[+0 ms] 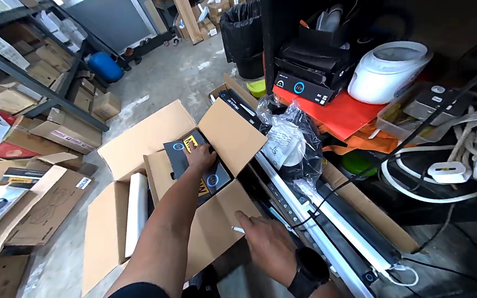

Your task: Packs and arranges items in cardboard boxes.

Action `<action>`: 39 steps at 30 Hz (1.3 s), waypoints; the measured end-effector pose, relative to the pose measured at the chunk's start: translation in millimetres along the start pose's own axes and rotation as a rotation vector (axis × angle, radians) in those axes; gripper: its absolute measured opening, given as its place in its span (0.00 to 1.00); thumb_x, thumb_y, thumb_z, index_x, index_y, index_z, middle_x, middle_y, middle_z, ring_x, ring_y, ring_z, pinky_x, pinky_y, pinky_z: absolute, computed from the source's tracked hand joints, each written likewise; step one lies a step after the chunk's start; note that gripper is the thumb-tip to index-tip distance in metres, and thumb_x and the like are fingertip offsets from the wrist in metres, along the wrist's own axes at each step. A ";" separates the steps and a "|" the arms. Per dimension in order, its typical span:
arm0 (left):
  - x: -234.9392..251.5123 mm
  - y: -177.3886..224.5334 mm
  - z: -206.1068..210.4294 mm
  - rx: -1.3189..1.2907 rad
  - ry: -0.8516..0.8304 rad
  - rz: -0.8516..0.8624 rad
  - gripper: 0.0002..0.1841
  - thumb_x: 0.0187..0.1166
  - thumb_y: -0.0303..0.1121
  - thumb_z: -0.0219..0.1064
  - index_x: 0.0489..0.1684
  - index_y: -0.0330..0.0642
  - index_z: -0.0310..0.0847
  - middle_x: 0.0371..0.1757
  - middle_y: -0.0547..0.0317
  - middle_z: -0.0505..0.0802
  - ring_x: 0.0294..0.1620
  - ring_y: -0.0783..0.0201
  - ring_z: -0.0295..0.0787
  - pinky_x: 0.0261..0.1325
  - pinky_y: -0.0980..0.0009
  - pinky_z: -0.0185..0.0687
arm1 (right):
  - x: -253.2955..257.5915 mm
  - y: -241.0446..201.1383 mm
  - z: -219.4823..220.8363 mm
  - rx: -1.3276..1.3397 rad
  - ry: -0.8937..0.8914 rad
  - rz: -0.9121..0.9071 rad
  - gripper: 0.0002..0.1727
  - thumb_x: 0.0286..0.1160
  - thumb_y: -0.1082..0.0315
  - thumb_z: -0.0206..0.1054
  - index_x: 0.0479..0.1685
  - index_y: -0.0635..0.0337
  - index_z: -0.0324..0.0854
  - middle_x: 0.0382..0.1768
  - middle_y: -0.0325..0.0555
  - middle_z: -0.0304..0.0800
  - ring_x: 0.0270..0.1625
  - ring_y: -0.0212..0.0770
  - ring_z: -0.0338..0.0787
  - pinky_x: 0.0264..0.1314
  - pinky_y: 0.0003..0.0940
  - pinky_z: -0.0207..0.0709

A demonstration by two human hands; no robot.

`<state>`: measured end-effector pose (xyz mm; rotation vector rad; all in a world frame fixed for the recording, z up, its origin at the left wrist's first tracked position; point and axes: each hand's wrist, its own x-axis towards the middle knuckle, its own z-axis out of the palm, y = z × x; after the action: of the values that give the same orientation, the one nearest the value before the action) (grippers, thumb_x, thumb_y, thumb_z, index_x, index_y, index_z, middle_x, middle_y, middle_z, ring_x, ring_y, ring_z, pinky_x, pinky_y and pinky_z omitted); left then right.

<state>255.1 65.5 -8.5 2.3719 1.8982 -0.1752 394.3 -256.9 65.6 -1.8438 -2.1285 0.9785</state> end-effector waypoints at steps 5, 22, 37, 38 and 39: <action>10.8 -19.6 13.1 -0.223 0.013 0.047 0.25 0.76 0.57 0.68 0.68 0.59 0.87 0.82 0.56 0.79 0.94 0.40 0.48 0.85 0.24 0.32 | 2.4 -2.5 2.1 -0.012 -0.014 -0.007 0.31 0.80 0.72 0.59 0.86 0.49 0.65 0.49 0.57 0.91 0.53 0.60 0.92 0.50 0.56 0.83; 17.1 -19.0 -15.7 0.102 -0.007 0.184 0.30 0.72 0.67 0.62 0.59 0.56 0.91 0.75 0.56 0.86 0.89 0.43 0.60 0.87 0.27 0.35 | 23.5 -7.6 7.6 -0.045 -0.011 -0.027 0.32 0.79 0.72 0.60 0.86 0.49 0.65 0.47 0.56 0.91 0.51 0.59 0.93 0.47 0.54 0.84; -45.9 -36.1 19.7 -0.015 -0.068 0.347 0.29 0.87 0.59 0.49 0.77 0.53 0.80 0.82 0.51 0.79 0.85 0.47 0.69 0.89 0.34 0.43 | 14.6 -0.9 0.8 -0.069 -0.180 -0.035 0.12 0.80 0.71 0.58 0.54 0.62 0.82 0.51 0.59 0.89 0.56 0.60 0.90 0.52 0.60 0.81; -58.9 -38.7 16.8 0.000 -0.101 0.397 0.29 0.86 0.58 0.51 0.76 0.52 0.81 0.80 0.50 0.81 0.83 0.46 0.72 0.88 0.34 0.45 | 12.8 -1.0 2.1 -0.086 -0.199 -0.049 0.12 0.80 0.71 0.58 0.54 0.63 0.83 0.51 0.60 0.89 0.56 0.61 0.90 0.52 0.61 0.81; -75.6 -42.1 12.5 -0.003 -0.131 0.442 0.28 0.85 0.58 0.54 0.74 0.52 0.82 0.78 0.51 0.83 0.82 0.47 0.73 0.88 0.34 0.46 | 10.9 -1.2 4.1 -0.105 -0.221 -0.048 0.12 0.80 0.71 0.58 0.56 0.62 0.82 0.50 0.61 0.90 0.54 0.62 0.91 0.51 0.63 0.81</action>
<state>197.3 -0.1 -9.6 2.6298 1.2775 -0.2806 388.8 -248.3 59.9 -1.7953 -2.3822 1.1275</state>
